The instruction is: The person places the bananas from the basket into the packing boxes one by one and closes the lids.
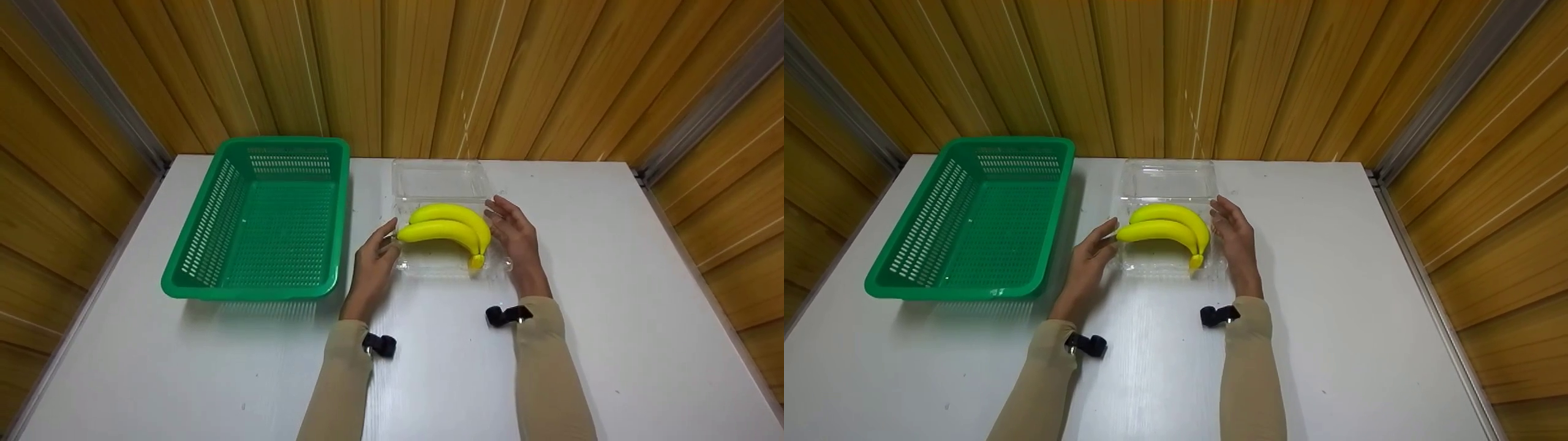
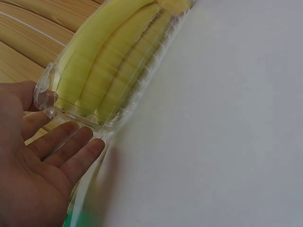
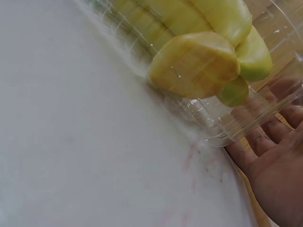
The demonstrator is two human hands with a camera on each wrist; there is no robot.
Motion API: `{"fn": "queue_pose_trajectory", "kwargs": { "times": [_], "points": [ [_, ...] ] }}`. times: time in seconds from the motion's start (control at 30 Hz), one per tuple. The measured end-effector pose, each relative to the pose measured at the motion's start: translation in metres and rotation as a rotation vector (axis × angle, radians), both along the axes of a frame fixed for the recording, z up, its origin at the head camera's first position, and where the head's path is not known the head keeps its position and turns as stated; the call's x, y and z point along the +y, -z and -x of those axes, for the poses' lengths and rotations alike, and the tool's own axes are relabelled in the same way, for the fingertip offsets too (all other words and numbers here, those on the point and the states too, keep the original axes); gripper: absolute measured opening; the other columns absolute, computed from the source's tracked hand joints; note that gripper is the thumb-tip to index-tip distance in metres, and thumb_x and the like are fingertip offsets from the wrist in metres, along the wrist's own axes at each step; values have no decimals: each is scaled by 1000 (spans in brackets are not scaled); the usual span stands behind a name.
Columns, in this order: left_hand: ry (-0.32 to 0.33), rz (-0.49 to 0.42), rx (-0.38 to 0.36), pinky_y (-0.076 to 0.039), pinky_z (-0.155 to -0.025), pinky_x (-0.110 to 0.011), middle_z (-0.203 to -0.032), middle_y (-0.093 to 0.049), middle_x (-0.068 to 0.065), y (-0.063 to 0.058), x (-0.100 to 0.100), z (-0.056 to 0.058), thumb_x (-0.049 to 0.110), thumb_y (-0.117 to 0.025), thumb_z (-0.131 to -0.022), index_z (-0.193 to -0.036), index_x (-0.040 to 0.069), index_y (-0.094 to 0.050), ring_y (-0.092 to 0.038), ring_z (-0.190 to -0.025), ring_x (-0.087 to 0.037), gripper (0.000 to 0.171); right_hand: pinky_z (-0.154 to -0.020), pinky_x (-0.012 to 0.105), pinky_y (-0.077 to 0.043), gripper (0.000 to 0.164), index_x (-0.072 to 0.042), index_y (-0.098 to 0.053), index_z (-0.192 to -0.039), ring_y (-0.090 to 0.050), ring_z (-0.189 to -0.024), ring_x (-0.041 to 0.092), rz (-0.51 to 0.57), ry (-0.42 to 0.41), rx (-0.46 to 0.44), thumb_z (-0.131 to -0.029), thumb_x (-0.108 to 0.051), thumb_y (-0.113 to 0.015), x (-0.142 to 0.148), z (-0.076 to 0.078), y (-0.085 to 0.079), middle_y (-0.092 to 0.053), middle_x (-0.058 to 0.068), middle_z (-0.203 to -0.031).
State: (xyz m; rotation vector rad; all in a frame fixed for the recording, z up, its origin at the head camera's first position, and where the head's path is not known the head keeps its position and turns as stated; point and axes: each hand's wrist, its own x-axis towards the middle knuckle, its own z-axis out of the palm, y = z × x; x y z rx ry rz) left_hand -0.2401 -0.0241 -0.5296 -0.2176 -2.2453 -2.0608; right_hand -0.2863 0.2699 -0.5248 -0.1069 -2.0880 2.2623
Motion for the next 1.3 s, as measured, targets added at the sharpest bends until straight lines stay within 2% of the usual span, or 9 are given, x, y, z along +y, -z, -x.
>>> {"fn": "queue_pose_trajectory", "kwargs": {
  "times": [0.23, 0.47, 0.63, 0.8, 1.0, 1.3],
  "points": [
    [3, 0, -9, -52, -108, -40, -156, -54, -12, 1, 0, 0, 7, -58, -105, -157, 8, -53, -61, -133, -27, 52, -121, 38, -37, 52, -11, -46, -161, -47, -147, 22, 39, 2, 8, -113, -26, -55, 0, 1, 1, -54, 5, -157],
    [8, -5, 4, -52, -108, -39, -157, -53, -10, 0, -1, 0, 8, -58, -105, -157, 8, -52, -60, -134, -27, 52, -120, 39, -39, 48, -16, -50, -160, -48, -146, 22, 73, 18, -1, -112, -12, -53, -1, 3, 1, -53, 4, -158],
    [11, -15, 28, -52, -108, -41, -157, -53, -11, 0, -1, 0, 7, -59, -106, -156, 5, -53, -60, -134, -30, 50, -120, 38, -39, 50, -18, -50, -160, -48, -146, 20, 97, 24, -14, -111, -12, -57, -1, 3, 0, -52, 1, -158],
    [7, -28, 34, -52, -108, -43, -156, -54, -13, 1, -1, 0, 6, -59, -105, -155, 4, -53, -61, -133, -31, 50, -119, 39, -40, 49, -22, -51, -158, -48, -145, 18, 67, 24, -24, -111, -13, -56, 1, 3, -1, -51, -2, -157],
    [4, -20, 29, -52, -109, -41, -157, -54, -10, 2, 0, 1, 5, -58, -105, -156, 5, -53, -62, -132, -29, 51, -117, 40, -42, 53, -24, -50, -159, -49, -143, 15, 28, 14, -16, -110, -5, -51, 4, 4, -1, -51, -5, -156],
    [7, -28, 35, -51, -109, -43, -157, -54, -13, 2, -2, 0, 6, -59, -105, -155, 4, -54, -61, -133, -31, 50, -119, 38, -41, 58, -24, -53, -157, -47, -145, 19, 69, 19, 2, -107, 4, -51, 2, 4, -2, -49, -1, -158]
  ]
}}
